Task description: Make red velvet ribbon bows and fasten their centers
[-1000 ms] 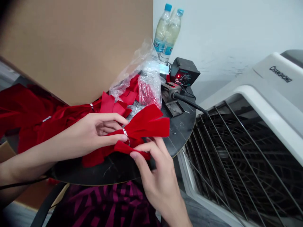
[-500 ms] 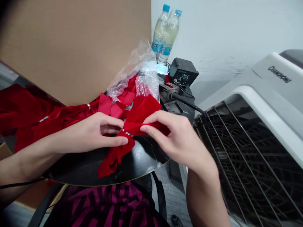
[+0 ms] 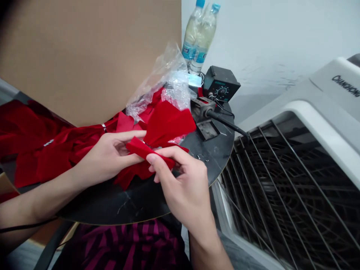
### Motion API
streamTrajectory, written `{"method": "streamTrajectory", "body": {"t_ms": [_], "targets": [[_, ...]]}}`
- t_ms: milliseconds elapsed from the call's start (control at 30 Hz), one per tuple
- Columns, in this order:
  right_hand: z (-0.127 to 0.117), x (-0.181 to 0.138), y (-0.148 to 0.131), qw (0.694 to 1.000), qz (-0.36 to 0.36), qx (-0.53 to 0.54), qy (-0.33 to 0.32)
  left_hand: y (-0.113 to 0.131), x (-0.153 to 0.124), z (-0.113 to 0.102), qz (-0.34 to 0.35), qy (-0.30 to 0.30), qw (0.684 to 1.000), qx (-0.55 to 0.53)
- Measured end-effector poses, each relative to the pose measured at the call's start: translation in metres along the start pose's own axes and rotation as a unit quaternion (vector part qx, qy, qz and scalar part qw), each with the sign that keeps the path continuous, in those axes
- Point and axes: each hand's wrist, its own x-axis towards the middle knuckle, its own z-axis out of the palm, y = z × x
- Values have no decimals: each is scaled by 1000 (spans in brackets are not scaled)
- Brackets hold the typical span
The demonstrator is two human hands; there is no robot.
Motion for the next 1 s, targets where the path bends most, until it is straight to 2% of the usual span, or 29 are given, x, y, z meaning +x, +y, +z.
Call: {"method": "streamTrajectory", "body": {"t_ms": [133, 233, 300, 433, 567, 800, 1000], "targets": [[8, 11, 13, 998, 52, 25, -13, 1, -5, 3, -32, -10, 999, -34], [6, 9, 12, 999, 54, 1, -9, 0, -7, 5, -29, -44, 996, -69], [5, 5, 10, 999, 47, -18, -9, -1, -8, 6, -34, -45, 995, -88], [4, 1, 11, 999, 40, -37, 1, -5, -9, 10, -47, -2, 994, -98], [4, -1, 15, 998, 51, 25, 18, -8, -8, 10, -57, 45, 995, -61], [9, 2, 27, 991, 75, 102, 36, -8, -4, 12, 11, 111, 993, -27], [14, -4, 32, 996, 41, 27, 74, -7, -6, 17, 36, 152, 988, -11]]}}
